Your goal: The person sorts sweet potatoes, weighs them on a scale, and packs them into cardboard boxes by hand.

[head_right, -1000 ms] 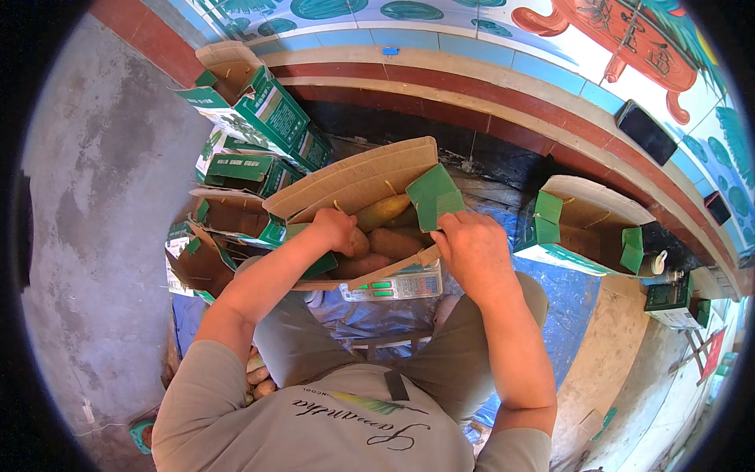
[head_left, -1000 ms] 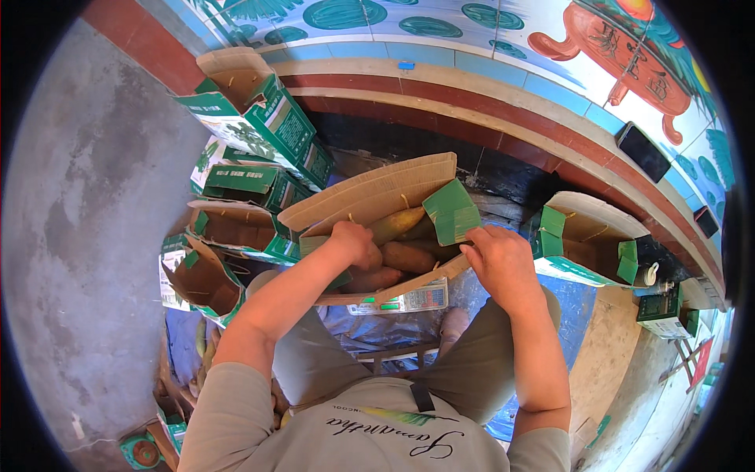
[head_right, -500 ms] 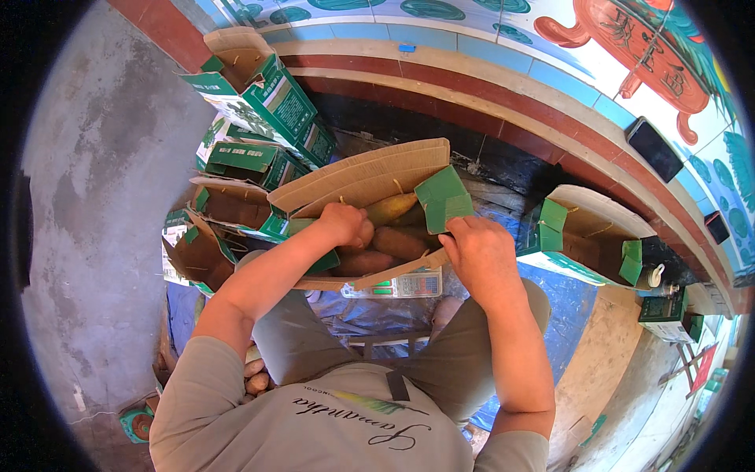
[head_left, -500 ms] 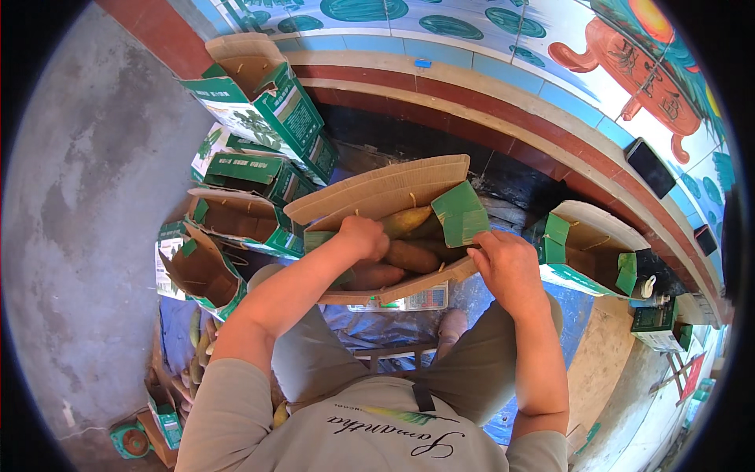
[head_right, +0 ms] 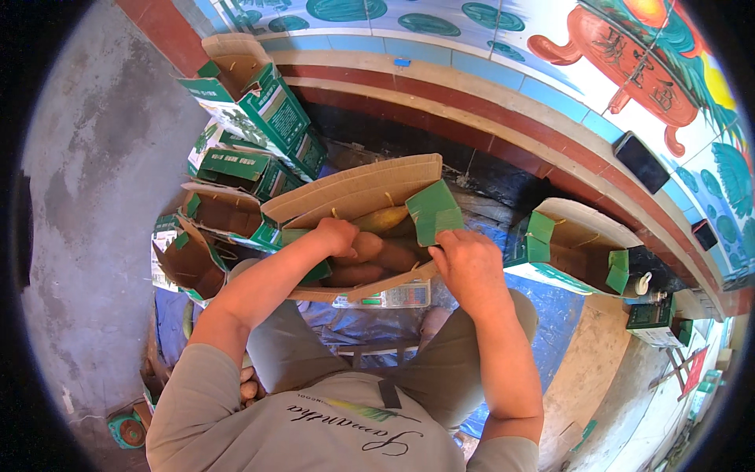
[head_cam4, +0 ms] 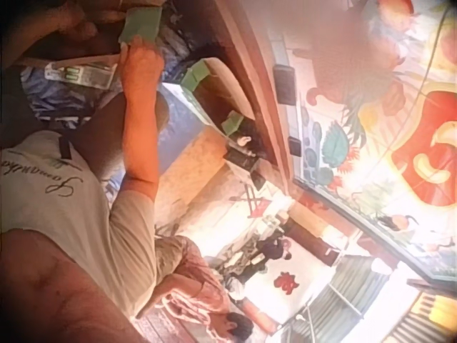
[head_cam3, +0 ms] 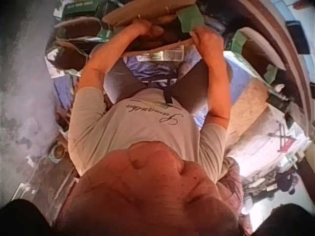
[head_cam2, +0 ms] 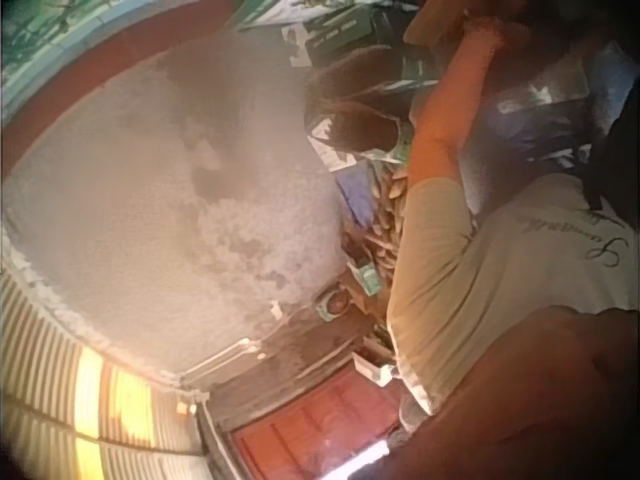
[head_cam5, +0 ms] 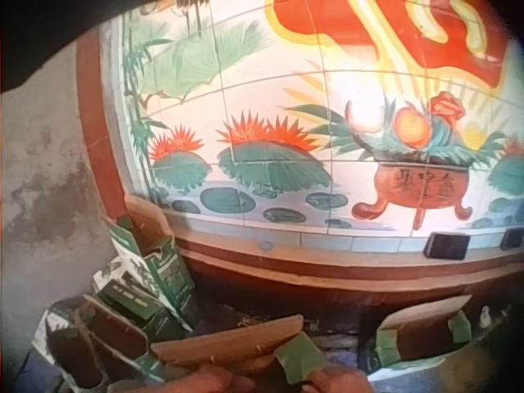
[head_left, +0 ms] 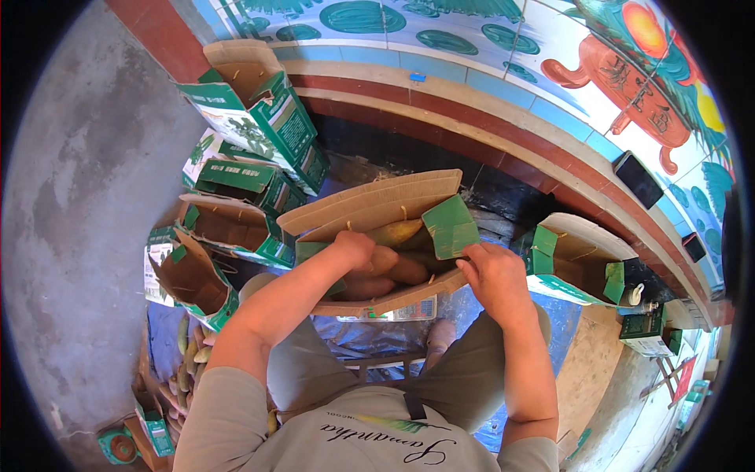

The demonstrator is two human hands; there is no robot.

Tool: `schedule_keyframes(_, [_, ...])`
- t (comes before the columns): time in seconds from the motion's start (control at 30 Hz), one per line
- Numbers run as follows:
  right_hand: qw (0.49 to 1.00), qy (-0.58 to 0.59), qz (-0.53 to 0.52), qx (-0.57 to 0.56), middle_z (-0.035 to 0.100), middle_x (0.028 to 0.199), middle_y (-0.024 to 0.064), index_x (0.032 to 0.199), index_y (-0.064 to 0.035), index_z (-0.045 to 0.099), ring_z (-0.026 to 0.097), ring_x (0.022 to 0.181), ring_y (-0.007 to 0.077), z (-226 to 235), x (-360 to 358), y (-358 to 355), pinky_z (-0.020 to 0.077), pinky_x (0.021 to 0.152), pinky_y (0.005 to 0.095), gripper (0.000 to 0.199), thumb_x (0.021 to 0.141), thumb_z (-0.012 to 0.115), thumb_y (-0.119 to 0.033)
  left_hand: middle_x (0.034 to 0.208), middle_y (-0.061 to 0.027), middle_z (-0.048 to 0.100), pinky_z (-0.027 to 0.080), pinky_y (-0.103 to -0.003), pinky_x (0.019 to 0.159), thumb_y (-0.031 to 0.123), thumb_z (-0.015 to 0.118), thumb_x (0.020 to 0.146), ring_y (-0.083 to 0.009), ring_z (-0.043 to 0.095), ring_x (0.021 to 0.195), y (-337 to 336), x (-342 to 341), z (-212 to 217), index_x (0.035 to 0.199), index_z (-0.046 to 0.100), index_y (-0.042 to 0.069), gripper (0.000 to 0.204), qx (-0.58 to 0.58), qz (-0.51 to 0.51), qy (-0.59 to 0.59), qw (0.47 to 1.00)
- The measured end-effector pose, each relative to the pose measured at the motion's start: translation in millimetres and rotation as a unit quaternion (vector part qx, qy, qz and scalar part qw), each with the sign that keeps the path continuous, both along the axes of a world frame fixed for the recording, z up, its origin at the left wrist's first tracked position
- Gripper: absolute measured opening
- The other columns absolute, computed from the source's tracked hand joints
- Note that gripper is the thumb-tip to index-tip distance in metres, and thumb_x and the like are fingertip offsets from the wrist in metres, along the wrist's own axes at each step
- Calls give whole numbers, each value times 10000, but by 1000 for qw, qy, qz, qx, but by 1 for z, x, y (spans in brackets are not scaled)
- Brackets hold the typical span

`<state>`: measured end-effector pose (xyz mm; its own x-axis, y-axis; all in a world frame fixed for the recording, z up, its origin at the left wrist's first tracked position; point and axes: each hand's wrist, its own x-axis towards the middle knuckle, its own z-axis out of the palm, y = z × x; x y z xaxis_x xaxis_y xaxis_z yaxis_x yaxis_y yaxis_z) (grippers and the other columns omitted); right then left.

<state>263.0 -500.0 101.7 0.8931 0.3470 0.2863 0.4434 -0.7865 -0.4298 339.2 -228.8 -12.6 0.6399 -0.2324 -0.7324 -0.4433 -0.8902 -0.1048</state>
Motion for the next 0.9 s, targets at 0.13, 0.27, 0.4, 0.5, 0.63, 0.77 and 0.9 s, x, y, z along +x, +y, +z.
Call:
schedule_keyframes(0.13, [1000, 4, 2, -4, 626, 778, 128, 856, -40, 618, 612, 741, 325, 0, 1, 0, 486, 666, 416, 139, 771, 682, -129, 1149, -125, 632, 501, -427, 859, 477, 681, 754, -295, 606, 1062, 7, 3, 3, 1236, 560, 157, 591, -52, 19, -32, 998])
schedule_keyframes(0.27, [1000, 7, 3, 0, 630, 783, 132, 853, -44, 626, 619, 743, 329, -2, 1, 1, 495, 665, 411, 146, 774, 683, -152, 1200, -140, 603, 478, -427, 902, 455, 674, 766, -305, 576, 1110, 1, 1, 25, 1303, 510, 157, 635, -88, 54, -38, 994])
schedule_keyframes(0.4, [1000, 5, 7, -7, 630, 773, 130, 852, -44, 629, 620, 736, 329, -3, 2, 3, 496, 660, 410, 150, 778, 683, -163, 1264, -152, 561, 441, -412, 959, 427, 664, 787, -308, 533, 1166, 2, 2, 33, 1319, 492, 140, 628, -164, 68, -75, 981])
schedule_keyframes(0.5, [1000, 6, 9, -9, 629, 767, 129, 849, -45, 629, 619, 733, 329, -4, 2, 5, 495, 655, 411, 148, 780, 682, -163, 1320, -155, 518, 400, -402, 1010, 411, 650, 812, -317, 496, 1208, 3, 2, 40, 1340, 467, 126, 626, -274, 91, -110, 951])
schedule_keyframes(0.63, [1000, 10, 13, -14, 629, 762, 127, 848, -46, 628, 618, 727, 328, -6, 4, 10, 492, 651, 416, 147, 788, 677, -171, 1332, -189, 498, 380, -404, 1030, 411, 627, 826, -339, 469, 1233, 1, 3, 51, 1367, 435, 98, 654, -354, 138, -121, 917])
schedule_keyframes(0.77, [999, 22, 21, -32, 634, 771, 127, 856, -50, 633, 620, 729, 329, -6, 5, 17, 493, 655, 417, 151, 797, 670, -184, 1349, -201, 475, 360, -406, 1047, 400, 610, 850, -342, 442, 1258, 3, 1, 60, 1373, 419, 77, 644, -398, 163, -78, 899])
schedule_keyframes(0.9, [998, 35, 24, -48, 645, 793, 130, 876, -63, 642, 630, 749, 325, -7, 6, 23, 499, 661, 414, 160, 803, 664, -204, 1375, -198, 448, 357, -399, 1049, 394, 611, 852, -339, 425, 1272, 6, -2, 61, 1384, 400, 74, 656, -399, 133, -127, 898])
